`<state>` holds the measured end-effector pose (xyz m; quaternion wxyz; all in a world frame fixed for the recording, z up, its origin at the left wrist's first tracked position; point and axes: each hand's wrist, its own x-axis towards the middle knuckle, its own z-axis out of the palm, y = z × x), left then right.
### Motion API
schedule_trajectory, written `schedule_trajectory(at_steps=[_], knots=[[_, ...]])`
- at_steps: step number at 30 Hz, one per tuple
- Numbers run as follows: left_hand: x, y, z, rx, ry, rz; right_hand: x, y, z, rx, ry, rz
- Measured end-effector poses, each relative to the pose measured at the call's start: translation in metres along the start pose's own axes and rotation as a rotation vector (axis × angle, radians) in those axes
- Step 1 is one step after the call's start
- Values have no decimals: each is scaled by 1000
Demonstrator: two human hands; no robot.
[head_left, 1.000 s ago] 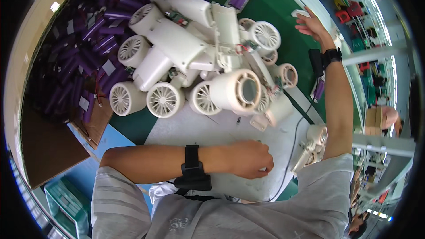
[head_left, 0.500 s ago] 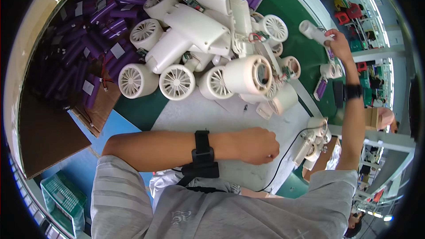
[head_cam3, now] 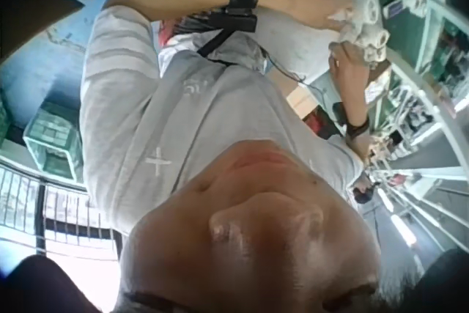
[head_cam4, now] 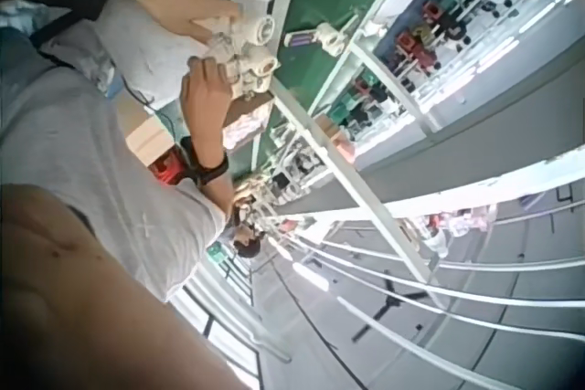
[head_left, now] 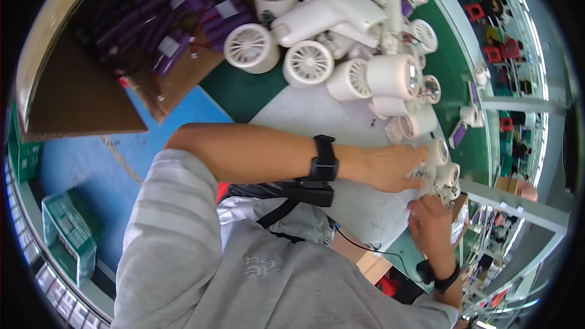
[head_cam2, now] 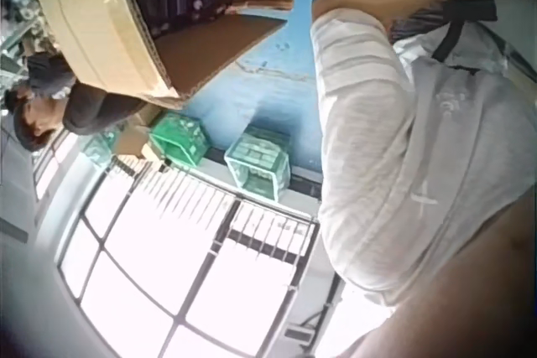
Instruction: The person assembles portable fans by connecting battery wires to circuit boards and fitting the boards and batteries into the plastic fan housings by hand.
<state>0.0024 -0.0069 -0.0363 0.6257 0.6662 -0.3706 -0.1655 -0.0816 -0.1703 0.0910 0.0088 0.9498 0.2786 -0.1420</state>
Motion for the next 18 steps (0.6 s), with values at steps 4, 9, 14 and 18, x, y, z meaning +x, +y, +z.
schedule_trajectory(at_steps=[4,9,14,18], knots=[[0,1,0,106,-95,86,-1,-19,25,27,-31,-18],[7,-25,12,203,-111,283,17,-36,-1,136,-257,-52],[3,-23,8,179,-95,246,56,-58,-60,224,-356,-174],[1,-12,-5,-112,-217,283,85,-79,-89,282,-304,-306]])
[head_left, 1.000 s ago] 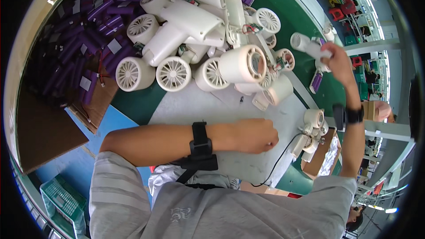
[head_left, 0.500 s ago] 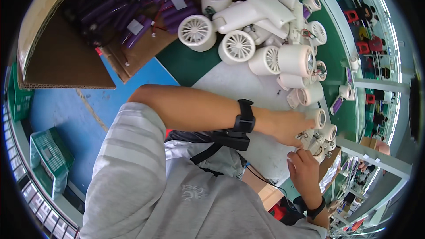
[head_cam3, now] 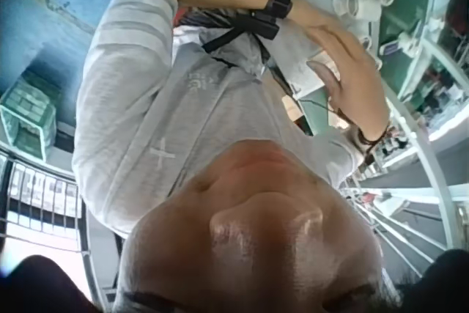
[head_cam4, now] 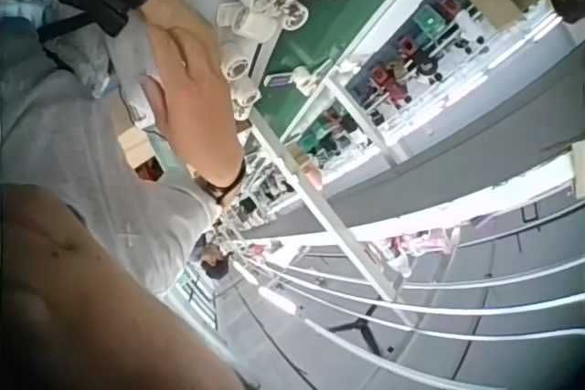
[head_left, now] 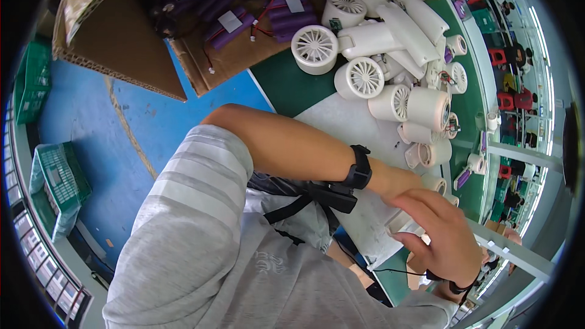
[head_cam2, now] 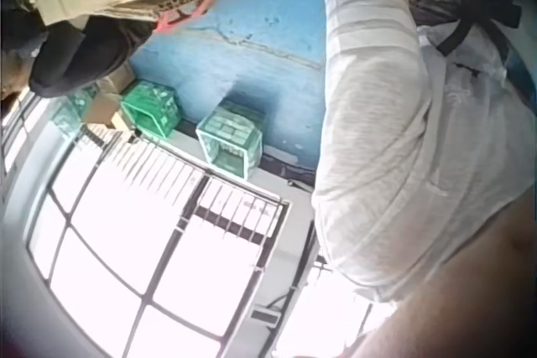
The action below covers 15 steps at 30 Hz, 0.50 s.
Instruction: The person assembles portable fans by connecting battery wires to circuit boards and fitting the boards and batteries into the plastic fan housings by hand.
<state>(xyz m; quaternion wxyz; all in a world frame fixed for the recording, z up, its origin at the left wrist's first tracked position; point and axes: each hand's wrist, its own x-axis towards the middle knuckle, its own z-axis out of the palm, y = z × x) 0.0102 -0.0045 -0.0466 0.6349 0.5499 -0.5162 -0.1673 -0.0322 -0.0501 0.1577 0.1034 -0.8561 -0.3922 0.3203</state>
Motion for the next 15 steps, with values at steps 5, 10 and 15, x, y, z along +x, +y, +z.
schedule_trajectory(at_steps=[5,10,15], knots=[[-34,1,-12,-267,47,-15,88,-12,-8,201,-226,-235],[3,2,-2,-16,33,16,154,-27,3,111,-36,-423],[20,3,-7,259,203,-42,236,-57,29,16,59,-605]])
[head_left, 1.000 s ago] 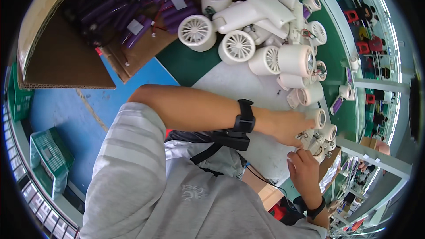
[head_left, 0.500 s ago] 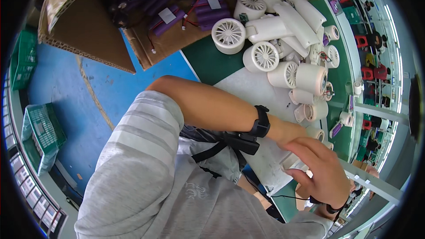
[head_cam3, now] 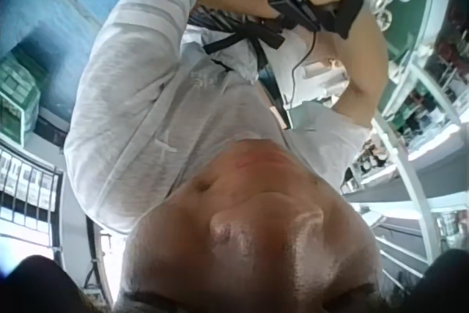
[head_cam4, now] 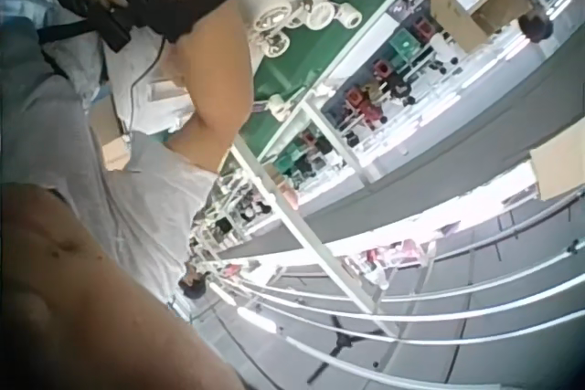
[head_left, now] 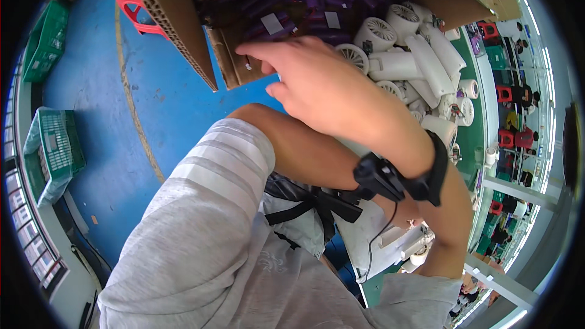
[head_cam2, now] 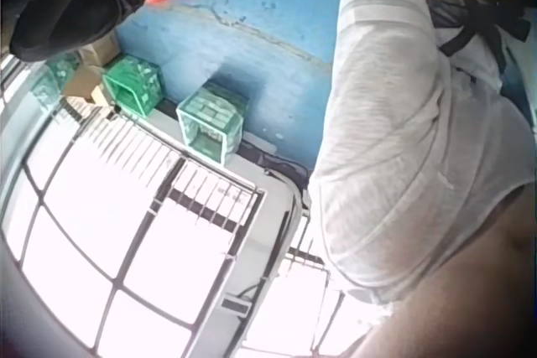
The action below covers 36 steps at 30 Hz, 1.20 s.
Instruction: The person assembles portable fans by connecting battery wires to circuit boards and fitting the boards and batteries into the plastic fan housings by hand.
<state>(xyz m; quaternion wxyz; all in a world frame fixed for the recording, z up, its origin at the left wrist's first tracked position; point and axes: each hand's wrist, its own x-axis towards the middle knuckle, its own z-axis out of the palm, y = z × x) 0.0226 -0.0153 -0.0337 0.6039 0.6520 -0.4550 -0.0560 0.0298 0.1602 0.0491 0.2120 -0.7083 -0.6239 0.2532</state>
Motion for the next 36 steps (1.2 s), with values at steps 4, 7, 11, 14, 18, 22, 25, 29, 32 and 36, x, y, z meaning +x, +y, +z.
schedule_trajectory(at_steps=[4,7,11,14,18,22,25,29,32,36], knots=[[-4,-3,2,60,-1,-32,27,19,28,-186,30,7],[-26,-3,7,69,-20,-56,29,19,29,-242,46,33],[-21,-18,29,1,24,-10,22,14,14,-94,126,71],[21,-84,95,160,194,133,11,4,-4,332,252,148],[11,-71,77,151,144,142,-77,-32,-53,630,428,336],[-10,-23,37,-25,79,125,-180,-44,-55,577,777,174],[-13,-17,25,-51,-60,82,-219,-47,-10,1014,1403,362],[-11,-12,15,-4,-136,-45,-308,-34,39,1400,1146,500],[-13,-7,8,50,-189,-58,-350,-49,60,957,1256,732],[-17,-6,7,0,-126,-47,-348,-45,100,444,1153,1228]])
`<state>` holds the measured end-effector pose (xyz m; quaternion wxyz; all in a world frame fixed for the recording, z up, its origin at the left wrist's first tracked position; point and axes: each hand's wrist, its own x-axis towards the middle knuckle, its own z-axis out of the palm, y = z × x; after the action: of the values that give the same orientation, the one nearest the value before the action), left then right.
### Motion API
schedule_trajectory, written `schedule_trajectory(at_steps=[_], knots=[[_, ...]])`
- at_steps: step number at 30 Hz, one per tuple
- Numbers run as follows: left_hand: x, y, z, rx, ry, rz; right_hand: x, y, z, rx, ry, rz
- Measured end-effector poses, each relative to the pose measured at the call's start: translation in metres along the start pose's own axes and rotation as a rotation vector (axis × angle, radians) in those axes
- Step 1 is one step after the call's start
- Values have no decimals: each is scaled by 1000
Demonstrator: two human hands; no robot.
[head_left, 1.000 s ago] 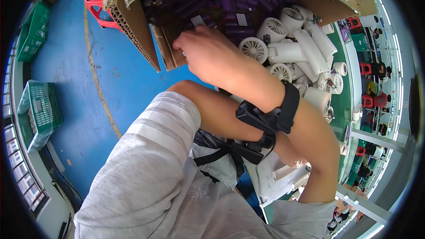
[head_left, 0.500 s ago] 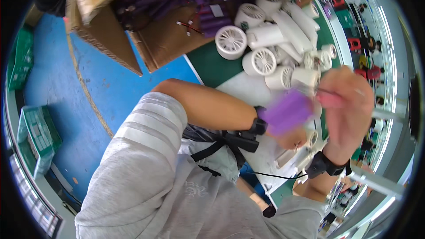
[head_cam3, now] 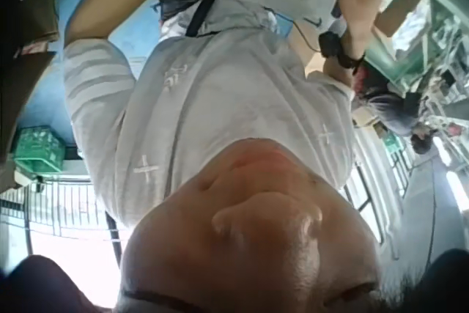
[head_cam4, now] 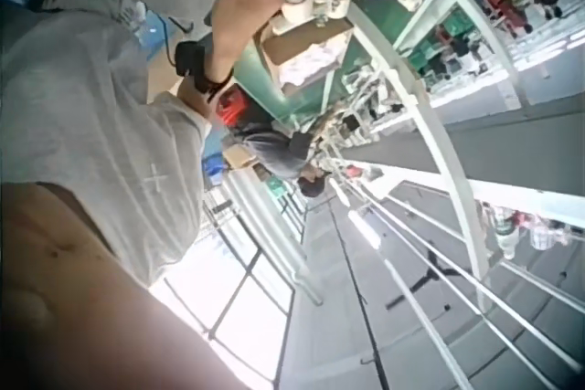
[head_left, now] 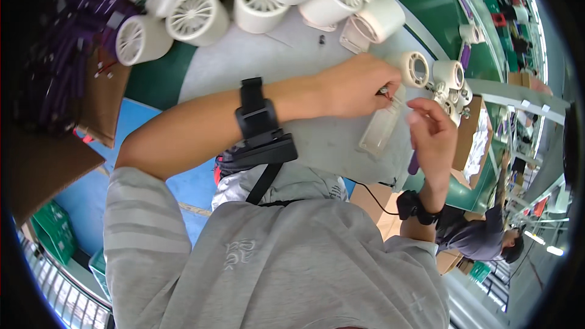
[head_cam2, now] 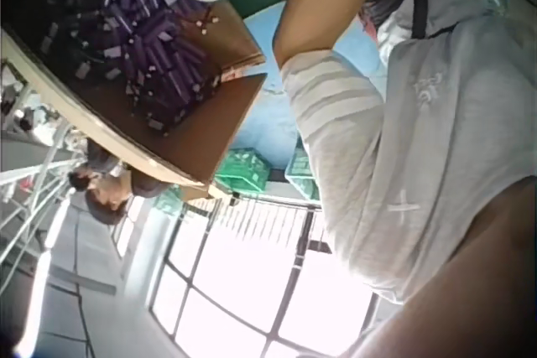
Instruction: The person assembles portable fans by connecting battery wires to circuit boards and fitting the boards and batteries into the plastic fan housings by hand.
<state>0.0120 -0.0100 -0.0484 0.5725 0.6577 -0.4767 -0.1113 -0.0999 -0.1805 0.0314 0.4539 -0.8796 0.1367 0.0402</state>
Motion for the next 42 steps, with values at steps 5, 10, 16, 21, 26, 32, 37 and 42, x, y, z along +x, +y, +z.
schedule_trajectory(at_steps=[5,10,16,21,26,32,37,42], knots=[[-2,11,-2,-7,48,-96,1,10,15,-122,-21,-65],[-5,17,-4,3,52,-91,12,11,9,-229,-11,-131],[-6,20,-5,-74,30,-193,22,13,11,-318,99,-487],[-6,24,-8,-83,26,-309,24,20,19,-236,85,-496],[-6,26,-9,-44,-19,-321,25,20,19,-243,95,-537],[-5,27,-9,-25,-17,-331,27,21,21,-218,43,-569],[-2,30,-13,-23,-6,-336,30,24,22,-196,45,-613],[-3,27,-17,69,-30,-198,29,23,22,-215,20,-618]])
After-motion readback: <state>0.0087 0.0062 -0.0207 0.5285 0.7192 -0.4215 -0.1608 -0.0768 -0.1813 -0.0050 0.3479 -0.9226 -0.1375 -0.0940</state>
